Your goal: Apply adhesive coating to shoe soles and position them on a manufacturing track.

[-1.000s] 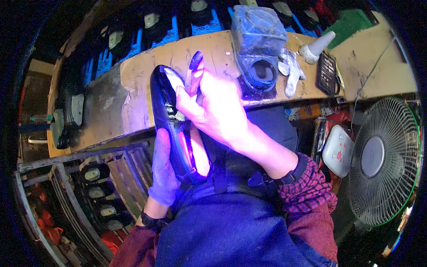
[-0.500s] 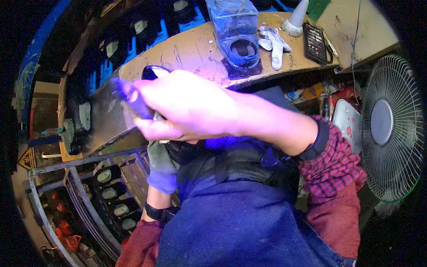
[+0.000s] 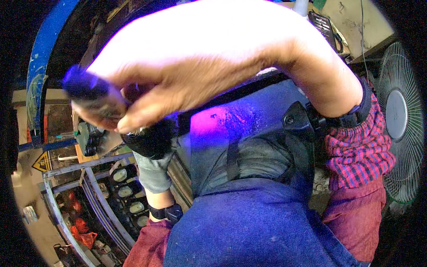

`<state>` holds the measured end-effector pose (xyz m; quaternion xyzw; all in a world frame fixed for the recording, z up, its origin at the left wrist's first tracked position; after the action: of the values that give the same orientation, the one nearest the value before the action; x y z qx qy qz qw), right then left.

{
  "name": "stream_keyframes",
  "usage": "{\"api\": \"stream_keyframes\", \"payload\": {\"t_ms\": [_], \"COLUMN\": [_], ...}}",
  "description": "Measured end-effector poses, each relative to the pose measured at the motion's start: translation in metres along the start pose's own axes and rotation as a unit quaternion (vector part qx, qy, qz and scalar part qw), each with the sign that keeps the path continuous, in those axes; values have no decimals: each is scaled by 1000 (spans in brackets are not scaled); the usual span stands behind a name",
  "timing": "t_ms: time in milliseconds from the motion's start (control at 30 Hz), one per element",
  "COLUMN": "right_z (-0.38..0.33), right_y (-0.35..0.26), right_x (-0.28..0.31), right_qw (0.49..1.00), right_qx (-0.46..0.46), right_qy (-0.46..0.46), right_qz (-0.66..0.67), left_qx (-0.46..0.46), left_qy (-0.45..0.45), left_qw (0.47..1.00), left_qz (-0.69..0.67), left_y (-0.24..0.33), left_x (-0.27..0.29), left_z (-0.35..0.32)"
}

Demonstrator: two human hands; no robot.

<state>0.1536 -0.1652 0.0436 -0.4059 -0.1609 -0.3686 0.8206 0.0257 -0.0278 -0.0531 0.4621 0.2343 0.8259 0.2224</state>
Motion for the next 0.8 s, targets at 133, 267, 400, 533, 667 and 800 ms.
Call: {"api": "stream_keyframes", "payload": {"t_ms": [133, 267, 400, 533, 667, 800], "right_z": [-14, -20, -17, -31, -54, -47], "right_y": [25, 37, 4, 10, 25, 35], "right_x": [7, 8, 14, -29, -56, -59], "right_qw": [998, 995, 935, 867, 831, 805], "right_qx": [-28, -46, -223, -336, -403, -420], "right_qy": [41, 71, 267, 278, 296, 349], "right_qz": [29, 46, 73, 242, 245, 230], "left_qx": [-48, 113, 84, 344, 401, 387], "left_qy": [22, 1, 21, 27, 54, 80], "left_qw": [990, 994, 970, 807, 603, 697], "left_qz": [133, -3, -228, -478, -687, -598], "left_y": [-11, -27, 0, -17, -7, -16], "left_x": [-10, -12, -19, -5, -21, -15], "left_z": [-3, -10, 16, -21, -28, -38]}}
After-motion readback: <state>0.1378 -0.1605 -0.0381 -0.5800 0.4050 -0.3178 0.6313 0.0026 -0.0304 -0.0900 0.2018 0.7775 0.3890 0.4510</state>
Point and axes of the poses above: each hand's wrist, its own z-axis towards the middle knuckle, its own x-axis out of the back of the hand, y = z × x, the point moved 3 cm from there along z, towards the middle knuckle, and after that the axes turned 6 degrees about y, right-handed, at the moved point
